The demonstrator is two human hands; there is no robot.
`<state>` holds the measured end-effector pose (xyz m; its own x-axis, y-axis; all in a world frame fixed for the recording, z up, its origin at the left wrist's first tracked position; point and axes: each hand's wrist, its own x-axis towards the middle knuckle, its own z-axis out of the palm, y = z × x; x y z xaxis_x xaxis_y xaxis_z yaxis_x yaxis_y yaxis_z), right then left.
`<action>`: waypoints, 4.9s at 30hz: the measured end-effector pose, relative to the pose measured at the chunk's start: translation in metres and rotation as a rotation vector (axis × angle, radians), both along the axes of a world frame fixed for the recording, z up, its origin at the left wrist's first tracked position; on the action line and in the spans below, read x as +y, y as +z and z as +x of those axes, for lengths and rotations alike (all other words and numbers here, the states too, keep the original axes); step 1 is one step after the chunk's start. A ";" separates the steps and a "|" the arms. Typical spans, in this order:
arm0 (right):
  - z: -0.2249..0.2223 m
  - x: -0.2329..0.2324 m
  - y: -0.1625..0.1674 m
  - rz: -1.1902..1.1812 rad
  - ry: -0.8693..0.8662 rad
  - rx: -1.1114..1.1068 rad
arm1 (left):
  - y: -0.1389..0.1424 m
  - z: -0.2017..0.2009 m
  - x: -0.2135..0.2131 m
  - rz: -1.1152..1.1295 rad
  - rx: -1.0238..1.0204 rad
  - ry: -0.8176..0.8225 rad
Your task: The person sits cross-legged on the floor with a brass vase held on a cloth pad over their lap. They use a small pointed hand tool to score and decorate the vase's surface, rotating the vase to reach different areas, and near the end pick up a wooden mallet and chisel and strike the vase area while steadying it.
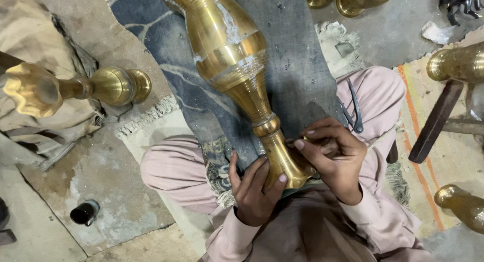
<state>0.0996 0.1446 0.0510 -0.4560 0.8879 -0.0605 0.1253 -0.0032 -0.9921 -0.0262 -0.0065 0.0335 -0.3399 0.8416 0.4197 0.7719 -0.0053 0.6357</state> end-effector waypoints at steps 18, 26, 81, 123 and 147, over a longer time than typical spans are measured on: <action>-0.008 0.004 0.000 -0.076 -0.004 0.037 | -0.001 -0.001 -0.003 -0.006 0.007 -0.001; -0.004 -0.003 0.005 0.025 0.026 0.011 | 0.000 -0.002 -0.003 -0.013 -0.001 -0.013; -0.020 -0.010 0.069 0.548 0.161 -0.207 | -0.001 0.002 0.004 0.023 -0.026 -0.036; -0.004 0.025 -0.015 1.038 0.460 -0.260 | -0.011 -0.012 0.023 -0.010 0.086 0.426; 0.000 0.030 -0.018 0.979 0.355 -0.129 | -0.009 -0.019 0.016 0.030 0.108 0.342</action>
